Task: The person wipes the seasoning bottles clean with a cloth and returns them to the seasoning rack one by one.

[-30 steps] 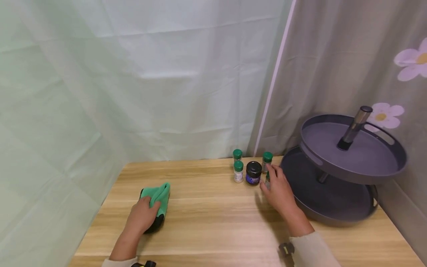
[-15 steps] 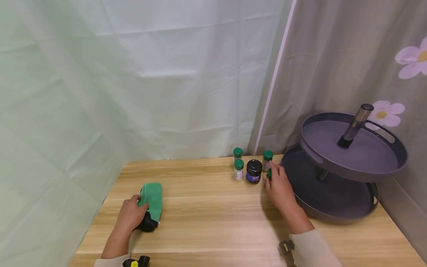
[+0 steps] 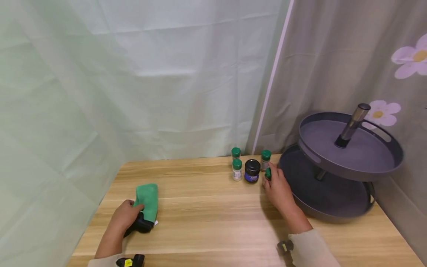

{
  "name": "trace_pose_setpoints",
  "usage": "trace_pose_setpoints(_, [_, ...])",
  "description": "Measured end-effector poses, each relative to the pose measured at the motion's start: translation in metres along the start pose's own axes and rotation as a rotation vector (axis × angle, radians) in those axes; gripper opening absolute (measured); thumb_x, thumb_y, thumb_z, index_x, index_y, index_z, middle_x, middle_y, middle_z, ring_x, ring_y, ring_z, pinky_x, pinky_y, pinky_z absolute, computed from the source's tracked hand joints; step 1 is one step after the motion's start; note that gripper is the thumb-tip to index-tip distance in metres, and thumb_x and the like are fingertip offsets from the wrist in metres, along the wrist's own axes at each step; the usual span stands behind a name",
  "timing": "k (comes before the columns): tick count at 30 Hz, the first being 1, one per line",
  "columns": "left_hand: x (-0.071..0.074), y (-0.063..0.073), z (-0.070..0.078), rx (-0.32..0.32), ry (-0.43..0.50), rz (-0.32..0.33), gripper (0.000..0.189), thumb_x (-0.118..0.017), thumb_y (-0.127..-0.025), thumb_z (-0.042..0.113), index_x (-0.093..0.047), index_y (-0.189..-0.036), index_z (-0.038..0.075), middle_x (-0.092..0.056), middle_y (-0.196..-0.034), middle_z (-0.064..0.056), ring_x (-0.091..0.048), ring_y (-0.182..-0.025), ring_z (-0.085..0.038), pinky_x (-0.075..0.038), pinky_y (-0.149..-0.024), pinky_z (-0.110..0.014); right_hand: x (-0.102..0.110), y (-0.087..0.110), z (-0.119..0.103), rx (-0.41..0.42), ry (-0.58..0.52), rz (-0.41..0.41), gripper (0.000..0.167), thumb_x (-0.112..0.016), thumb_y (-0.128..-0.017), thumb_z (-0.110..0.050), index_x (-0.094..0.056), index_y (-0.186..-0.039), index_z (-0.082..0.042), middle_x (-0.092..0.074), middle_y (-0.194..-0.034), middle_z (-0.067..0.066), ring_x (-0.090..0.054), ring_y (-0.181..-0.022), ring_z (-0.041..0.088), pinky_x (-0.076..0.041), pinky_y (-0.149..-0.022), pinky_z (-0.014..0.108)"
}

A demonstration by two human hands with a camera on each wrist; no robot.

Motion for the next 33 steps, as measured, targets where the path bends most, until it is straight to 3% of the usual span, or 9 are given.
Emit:
trace_pose_setpoints(9, [0.000,-0.006,-0.001,0.020,0.045,-0.014,0.049,-0.054,-0.096,0.033,-0.063,-0.104,-0.014,-0.068,-0.094,-0.023,-0.062,-0.084,-0.031,-0.053,-0.077,-0.046,0.000,-0.001,0.003,0.024,-0.011,0.027,0.065,-0.061,-0.096,-0.004,-0.031,-0.153,0.002,-0.048,-0.130,0.035,-0.057,-0.111,0.049,-0.048,-0.092,0.063])
trace_pose_setpoints(14, [-0.002,-0.005,0.001,-0.001,0.046,0.020,0.048,-0.055,-0.096,0.032,-0.061,-0.106,-0.014,-0.067,-0.097,-0.026,-0.062,-0.086,-0.033,-0.052,-0.079,-0.047,-0.001,-0.001,0.005,0.032,-0.024,0.027,0.064,-0.060,-0.097,-0.005,-0.031,-0.154,0.000,-0.048,-0.132,0.034,-0.057,-0.112,0.047,-0.048,-0.093,0.061])
trace_pose_setpoints(19, [-0.007,-0.004,0.000,0.006,0.103,0.036,0.042,-0.054,-0.097,0.032,-0.056,-0.109,-0.008,-0.064,-0.099,-0.023,-0.059,-0.088,-0.031,-0.048,-0.074,-0.038,0.005,0.001,0.003,0.037,-0.059,0.052,0.064,-0.061,-0.096,-0.006,-0.032,-0.154,-0.002,-0.047,-0.133,0.032,-0.055,-0.116,0.049,-0.046,-0.097,0.063])
trace_pose_setpoints(22, [-0.009,-0.004,0.002,-0.004,0.138,0.031,0.041,-0.051,-0.099,0.032,-0.051,-0.115,-0.005,-0.062,-0.107,-0.025,-0.059,-0.094,-0.033,-0.048,-0.079,-0.040,0.009,0.002,0.001,0.044,-0.068,0.067,0.065,-0.062,-0.096,-0.006,-0.032,-0.154,-0.004,-0.047,-0.134,0.031,-0.054,-0.118,0.049,-0.045,-0.098,0.064])
trace_pose_setpoints(26, [-0.010,-0.003,0.010,-0.023,0.172,0.022,0.041,-0.048,-0.100,0.030,-0.047,-0.123,-0.004,-0.059,-0.119,-0.027,-0.058,-0.103,-0.035,-0.048,-0.086,-0.043,0.012,0.004,-0.001,0.055,-0.063,0.091,0.065,-0.064,-0.096,-0.007,-0.034,-0.154,-0.006,-0.049,-0.132,0.029,-0.056,-0.114,0.047,-0.046,-0.094,0.063])
trace_pose_setpoints(33, [-0.013,0.000,0.027,-0.077,0.273,0.020,0.033,-0.049,-0.102,0.028,-0.048,-0.121,0.002,-0.060,-0.114,-0.020,-0.058,-0.099,-0.029,-0.046,-0.077,-0.031,0.018,0.012,-0.008,0.092,-0.095,0.147,0.072,-0.067,-0.094,-0.007,-0.031,-0.156,-0.009,-0.050,-0.134,0.028,-0.057,-0.113,0.045,-0.047,-0.091,0.062])
Point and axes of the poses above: each hand's wrist, its own y-axis away from the middle knuckle, its own x-axis out of the back of the hand, z = x × y, the point moved 1 cm from there along -y, towards the middle knuckle
